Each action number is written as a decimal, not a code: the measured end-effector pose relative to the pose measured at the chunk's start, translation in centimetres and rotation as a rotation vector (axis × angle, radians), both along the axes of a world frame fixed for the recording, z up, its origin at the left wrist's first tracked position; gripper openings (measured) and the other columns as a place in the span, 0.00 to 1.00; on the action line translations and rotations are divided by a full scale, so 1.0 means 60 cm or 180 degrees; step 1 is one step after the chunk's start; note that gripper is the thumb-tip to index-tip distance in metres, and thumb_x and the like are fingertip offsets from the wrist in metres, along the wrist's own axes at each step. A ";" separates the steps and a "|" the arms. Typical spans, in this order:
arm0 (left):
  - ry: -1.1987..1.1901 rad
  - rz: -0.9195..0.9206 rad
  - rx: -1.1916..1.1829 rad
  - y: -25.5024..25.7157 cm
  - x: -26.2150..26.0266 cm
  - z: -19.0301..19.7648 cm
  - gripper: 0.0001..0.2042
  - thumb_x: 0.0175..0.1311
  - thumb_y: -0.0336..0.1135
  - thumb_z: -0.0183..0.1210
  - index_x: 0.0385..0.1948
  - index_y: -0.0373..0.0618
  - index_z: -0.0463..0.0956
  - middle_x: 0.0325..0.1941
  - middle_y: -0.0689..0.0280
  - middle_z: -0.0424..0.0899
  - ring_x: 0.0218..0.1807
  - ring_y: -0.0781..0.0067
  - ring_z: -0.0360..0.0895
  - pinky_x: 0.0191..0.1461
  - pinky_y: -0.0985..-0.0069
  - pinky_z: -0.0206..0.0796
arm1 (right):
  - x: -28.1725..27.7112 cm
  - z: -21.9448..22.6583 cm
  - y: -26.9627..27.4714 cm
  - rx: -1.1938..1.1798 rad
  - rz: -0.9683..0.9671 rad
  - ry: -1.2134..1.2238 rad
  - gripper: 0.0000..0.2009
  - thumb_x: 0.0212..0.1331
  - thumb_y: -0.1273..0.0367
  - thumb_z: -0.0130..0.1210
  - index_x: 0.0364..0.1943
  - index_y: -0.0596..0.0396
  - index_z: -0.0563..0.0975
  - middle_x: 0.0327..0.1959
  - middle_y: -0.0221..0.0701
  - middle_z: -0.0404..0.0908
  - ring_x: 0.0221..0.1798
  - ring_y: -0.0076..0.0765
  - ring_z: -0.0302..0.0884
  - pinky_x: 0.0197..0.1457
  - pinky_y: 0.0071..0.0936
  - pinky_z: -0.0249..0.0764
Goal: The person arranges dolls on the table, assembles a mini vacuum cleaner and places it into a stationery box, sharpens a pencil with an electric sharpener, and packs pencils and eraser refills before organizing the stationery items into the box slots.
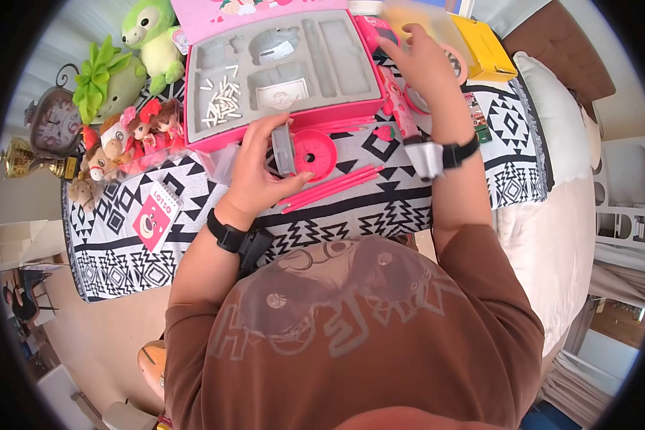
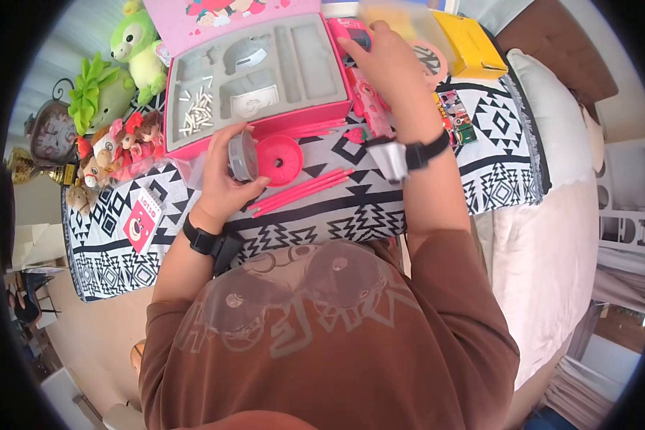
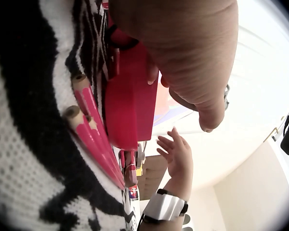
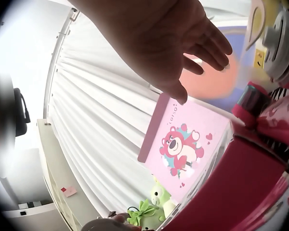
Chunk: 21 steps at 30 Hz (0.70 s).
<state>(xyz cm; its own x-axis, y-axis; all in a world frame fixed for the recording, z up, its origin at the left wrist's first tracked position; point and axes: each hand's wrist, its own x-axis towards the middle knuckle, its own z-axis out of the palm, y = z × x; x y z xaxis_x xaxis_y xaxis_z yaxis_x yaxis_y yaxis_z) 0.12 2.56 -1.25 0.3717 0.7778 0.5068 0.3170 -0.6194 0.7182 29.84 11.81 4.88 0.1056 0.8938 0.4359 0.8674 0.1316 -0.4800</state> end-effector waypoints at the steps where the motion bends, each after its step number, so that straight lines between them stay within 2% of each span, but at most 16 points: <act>1: 0.0010 0.0013 0.0033 0.000 0.000 0.001 0.40 0.37 0.33 0.71 0.61 0.42 0.65 0.54 0.57 0.74 0.53 0.59 0.75 0.61 0.65 0.63 | -0.008 0.000 0.021 -0.0339 -0.0133 -0.0201 0.32 0.57 0.48 0.58 0.52 0.65 0.73 0.43 0.52 0.81 0.47 0.56 0.80 0.51 0.43 0.74; 2: 0.0014 0.0027 0.0046 0.001 0.000 0.001 0.40 0.37 0.33 0.71 0.61 0.42 0.65 0.54 0.57 0.74 0.53 0.59 0.75 0.61 0.65 0.63 | -0.014 0.000 0.038 -0.0682 -0.0266 -0.0402 0.32 0.58 0.47 0.56 0.51 0.65 0.72 0.43 0.53 0.81 0.47 0.57 0.80 0.51 0.44 0.75; 5: -0.0022 0.0023 -0.0070 0.000 0.000 0.003 0.40 0.37 0.33 0.71 0.60 0.42 0.65 0.54 0.56 0.74 0.54 0.58 0.74 0.61 0.65 0.62 | -0.026 0.000 0.068 -0.0844 -0.0354 -0.0838 0.32 0.59 0.47 0.55 0.52 0.66 0.71 0.45 0.53 0.81 0.48 0.58 0.79 0.52 0.44 0.75; 9: 0.0018 -0.0004 -0.0082 -0.001 0.001 0.010 0.40 0.37 0.33 0.71 0.60 0.42 0.66 0.54 0.56 0.75 0.55 0.56 0.73 0.62 0.64 0.62 | -0.016 -0.030 0.106 -0.0913 -0.0377 -0.0821 0.32 0.59 0.48 0.55 0.54 0.65 0.70 0.46 0.53 0.80 0.50 0.59 0.79 0.54 0.44 0.75; 12: 0.0051 -0.0013 -0.0140 -0.001 -0.001 0.011 0.40 0.37 0.33 0.71 0.60 0.43 0.66 0.54 0.56 0.75 0.56 0.55 0.72 0.62 0.64 0.62 | -0.001 -0.056 0.118 -0.0915 -0.0464 -0.0487 0.35 0.56 0.46 0.56 0.56 0.64 0.70 0.49 0.51 0.80 0.52 0.59 0.78 0.56 0.44 0.74; 17: 0.0044 -0.0011 -0.0247 0.000 -0.004 0.007 0.40 0.36 0.33 0.72 0.60 0.43 0.66 0.54 0.56 0.75 0.56 0.55 0.72 0.62 0.63 0.62 | 0.005 -0.071 0.120 -0.1224 -0.0621 0.0191 0.41 0.51 0.41 0.58 0.56 0.67 0.69 0.49 0.54 0.80 0.54 0.57 0.78 0.57 0.42 0.73; 19: 0.0157 0.0064 -0.0135 0.001 -0.004 0.008 0.40 0.38 0.38 0.76 0.59 0.47 0.67 0.53 0.59 0.73 0.48 0.62 0.75 0.48 0.71 0.71 | 0.008 -0.075 0.118 -0.1117 -0.0618 0.0213 0.41 0.51 0.42 0.58 0.56 0.69 0.69 0.48 0.55 0.80 0.53 0.57 0.78 0.57 0.42 0.73; 21: 0.0145 0.0063 -0.0127 0.002 -0.004 0.008 0.40 0.37 0.38 0.76 0.59 0.47 0.67 0.53 0.59 0.73 0.47 0.62 0.74 0.48 0.71 0.71 | 0.010 -0.079 0.120 -0.1014 -0.0619 0.0234 0.41 0.50 0.43 0.58 0.55 0.70 0.69 0.47 0.56 0.80 0.52 0.57 0.79 0.56 0.42 0.73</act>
